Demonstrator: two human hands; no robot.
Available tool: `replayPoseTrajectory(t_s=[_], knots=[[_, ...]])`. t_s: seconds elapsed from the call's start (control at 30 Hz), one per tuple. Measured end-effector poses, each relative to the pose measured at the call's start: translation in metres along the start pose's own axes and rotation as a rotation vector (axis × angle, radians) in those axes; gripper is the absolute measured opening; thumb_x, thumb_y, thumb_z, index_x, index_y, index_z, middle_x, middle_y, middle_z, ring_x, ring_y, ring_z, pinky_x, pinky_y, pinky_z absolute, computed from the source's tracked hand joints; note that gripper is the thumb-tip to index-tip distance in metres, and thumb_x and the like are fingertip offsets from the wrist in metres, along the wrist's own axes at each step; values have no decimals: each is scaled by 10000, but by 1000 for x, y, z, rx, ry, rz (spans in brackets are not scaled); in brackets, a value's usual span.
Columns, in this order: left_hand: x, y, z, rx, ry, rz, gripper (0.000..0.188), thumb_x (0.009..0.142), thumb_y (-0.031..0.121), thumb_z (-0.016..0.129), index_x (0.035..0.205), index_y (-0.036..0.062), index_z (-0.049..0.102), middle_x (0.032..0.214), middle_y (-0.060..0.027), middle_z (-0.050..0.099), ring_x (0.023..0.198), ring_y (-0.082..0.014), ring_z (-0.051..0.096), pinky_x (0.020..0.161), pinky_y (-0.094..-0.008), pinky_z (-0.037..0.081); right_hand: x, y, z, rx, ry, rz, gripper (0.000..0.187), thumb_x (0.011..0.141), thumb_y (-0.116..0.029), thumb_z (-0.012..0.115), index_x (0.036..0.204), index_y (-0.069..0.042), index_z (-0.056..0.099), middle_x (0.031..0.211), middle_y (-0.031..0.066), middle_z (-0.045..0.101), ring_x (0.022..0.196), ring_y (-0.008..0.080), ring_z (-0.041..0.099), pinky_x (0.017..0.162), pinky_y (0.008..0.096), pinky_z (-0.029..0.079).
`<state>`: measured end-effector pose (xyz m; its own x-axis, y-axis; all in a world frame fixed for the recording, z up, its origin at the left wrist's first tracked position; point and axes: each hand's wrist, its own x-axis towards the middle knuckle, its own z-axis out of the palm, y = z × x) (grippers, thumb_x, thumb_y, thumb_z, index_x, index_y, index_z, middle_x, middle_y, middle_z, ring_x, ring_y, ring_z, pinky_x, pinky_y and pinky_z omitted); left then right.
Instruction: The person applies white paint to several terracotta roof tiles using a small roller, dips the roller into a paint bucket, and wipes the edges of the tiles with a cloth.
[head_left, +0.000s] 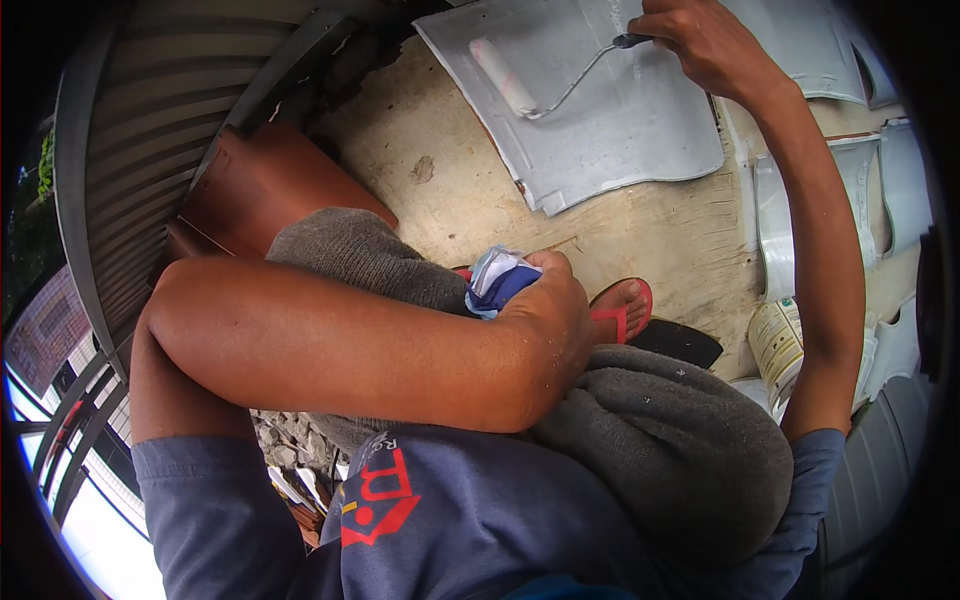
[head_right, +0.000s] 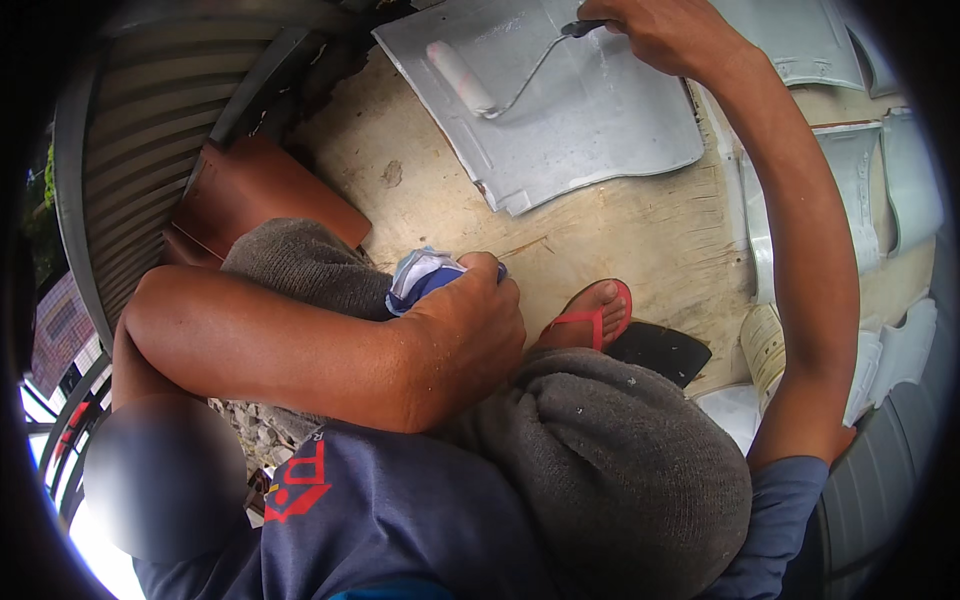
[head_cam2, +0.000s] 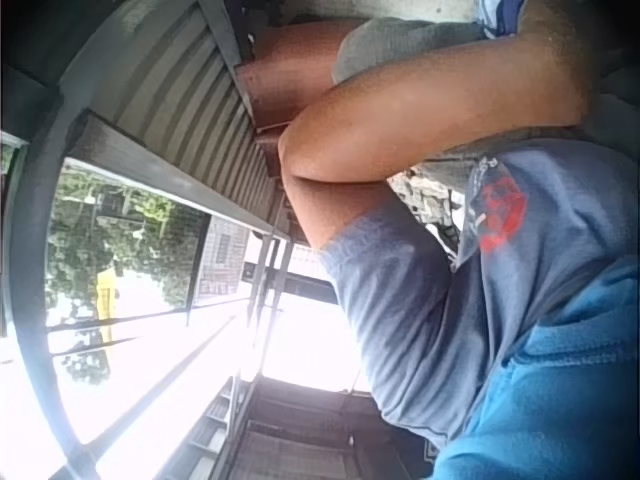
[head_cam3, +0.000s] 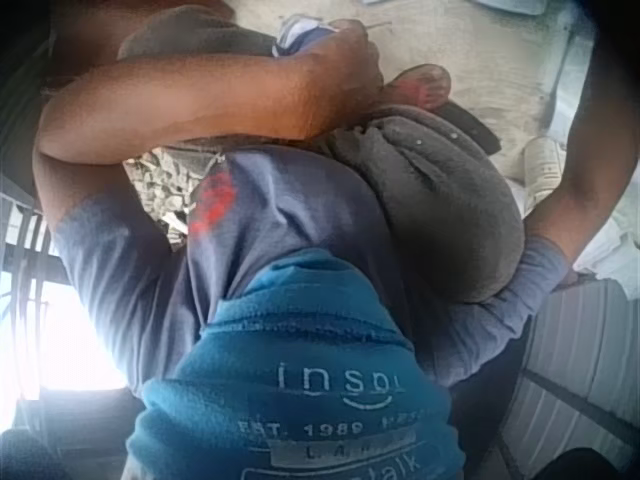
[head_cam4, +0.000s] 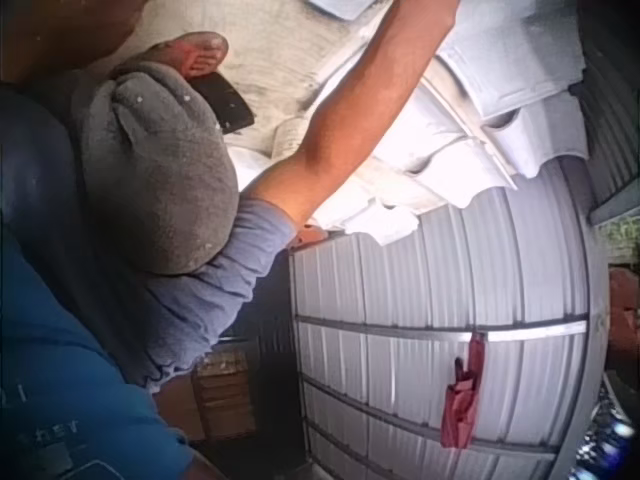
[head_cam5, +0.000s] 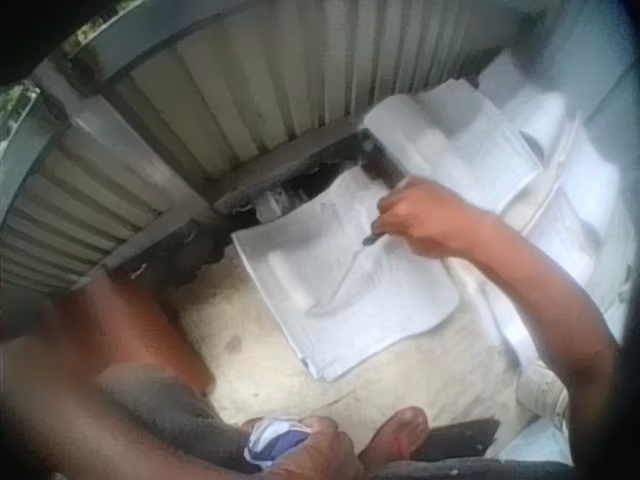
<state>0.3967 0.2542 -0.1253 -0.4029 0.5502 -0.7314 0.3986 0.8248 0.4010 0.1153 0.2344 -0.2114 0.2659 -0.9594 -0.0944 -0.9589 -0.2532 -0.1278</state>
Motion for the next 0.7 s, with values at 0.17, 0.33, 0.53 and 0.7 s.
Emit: replayPoseTrajectory(t_s=[0.17, 0.33, 0.53, 0.7], knots=[[1, 2, 6, 48, 0, 0, 216, 907, 264, 623, 1004, 133, 765, 994, -26, 720, 1019, -222, 635, 869, -422, 449, -18, -20, 0, -52, -16, 99, 234, 847, 52, 579, 950, -52, 762, 891, 129, 715, 864, 285, 692, 847, 425, 547], [9, 2, 5, 41, -45, 20, 211, 906, 260, 619, 991, 133, 765, 987, -17, 718, 1018, -215, 632, 862, -411, 444, -30, -23, -1, -151, -78, 169, 250, 878, 41, 581, 973, -79, 779, 915, 117, 725, 903, 253, 697, 967, 417, 524], [7, 1, 10, 47, -10, 26, 211, 906, 258, 616, 974, 127, 766, 975, -15, 715, 1008, -211, 630, 862, -395, 442, -68, -42, -64, -311, -142, 537, 207, 959, -30, 589, 996, -91, 784, 890, 100, 691, 878, 240, 640, 966, 395, 521], [-2, -3, 5, 76, -15, 35, 207, 904, 260, 619, 962, 132, 772, 966, -12, 714, 1009, -207, 624, 859, -384, 443, -158, -9, -32, -231, 0, 359, 330, 923, 49, 557, 1205, -38, 706, 1153, 167, 669, 1042, 362, 653, 953, 436, 513]])
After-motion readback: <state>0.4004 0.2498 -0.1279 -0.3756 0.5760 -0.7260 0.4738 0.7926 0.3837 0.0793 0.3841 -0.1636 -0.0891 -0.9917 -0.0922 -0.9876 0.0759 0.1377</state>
